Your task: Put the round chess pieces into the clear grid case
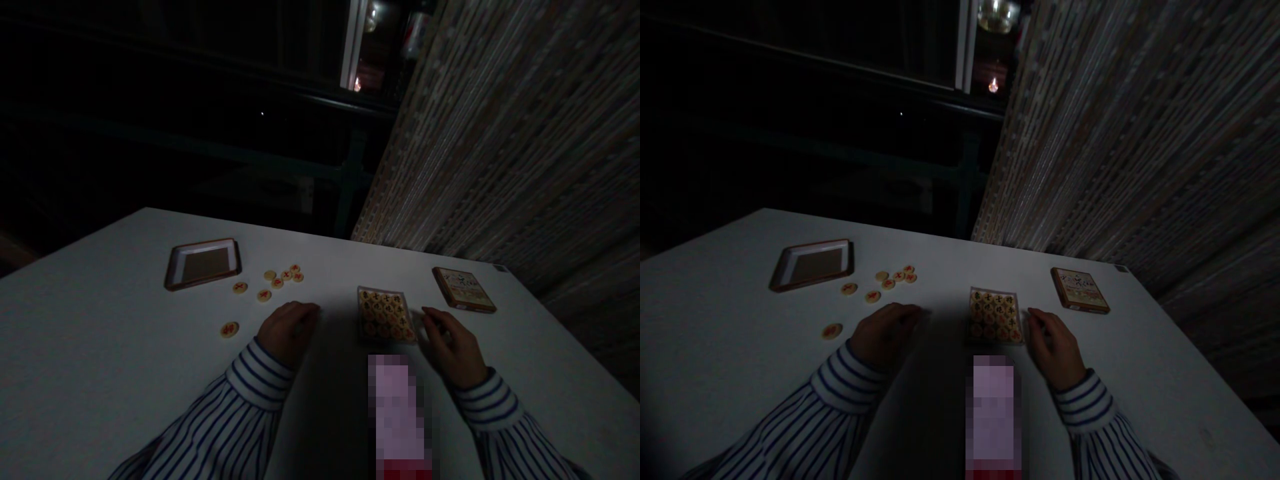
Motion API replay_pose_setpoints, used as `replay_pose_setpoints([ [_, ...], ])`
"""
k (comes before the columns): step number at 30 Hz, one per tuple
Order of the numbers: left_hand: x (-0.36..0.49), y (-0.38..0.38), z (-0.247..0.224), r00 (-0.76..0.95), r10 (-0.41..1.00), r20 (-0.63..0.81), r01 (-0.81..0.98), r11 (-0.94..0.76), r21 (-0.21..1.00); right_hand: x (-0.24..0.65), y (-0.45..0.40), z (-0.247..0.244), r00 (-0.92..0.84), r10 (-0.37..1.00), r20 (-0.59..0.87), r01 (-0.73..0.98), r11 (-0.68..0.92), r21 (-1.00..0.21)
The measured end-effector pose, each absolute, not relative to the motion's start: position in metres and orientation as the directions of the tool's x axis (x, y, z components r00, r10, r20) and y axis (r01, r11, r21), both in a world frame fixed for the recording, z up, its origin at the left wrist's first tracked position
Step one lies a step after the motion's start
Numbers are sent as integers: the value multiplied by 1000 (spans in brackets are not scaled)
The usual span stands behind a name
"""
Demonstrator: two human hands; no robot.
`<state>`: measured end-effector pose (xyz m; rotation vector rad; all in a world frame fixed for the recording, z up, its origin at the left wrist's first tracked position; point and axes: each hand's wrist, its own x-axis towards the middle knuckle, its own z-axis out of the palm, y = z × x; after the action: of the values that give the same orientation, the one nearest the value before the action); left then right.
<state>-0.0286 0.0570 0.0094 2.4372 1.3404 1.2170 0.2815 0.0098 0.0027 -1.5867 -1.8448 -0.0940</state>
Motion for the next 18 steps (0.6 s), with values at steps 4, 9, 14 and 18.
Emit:
replay_pose_setpoints([
  [4,-32,56,16,164,737,656,674,-569,471,282,10,8,32,839,543,899,213,-382],
  [9,-40,59,24,-72,760,646,670,-443,596,278,10,19,60,829,556,900,196,-390],
  [14,-52,64,31,-337,773,538,563,-293,773,271,10,33,29,813,582,900,231,-369],
  [18,-67,69,36,-469,748,469,484,-227,845,267,12,43,-13,810,586,905,259,-338],
])
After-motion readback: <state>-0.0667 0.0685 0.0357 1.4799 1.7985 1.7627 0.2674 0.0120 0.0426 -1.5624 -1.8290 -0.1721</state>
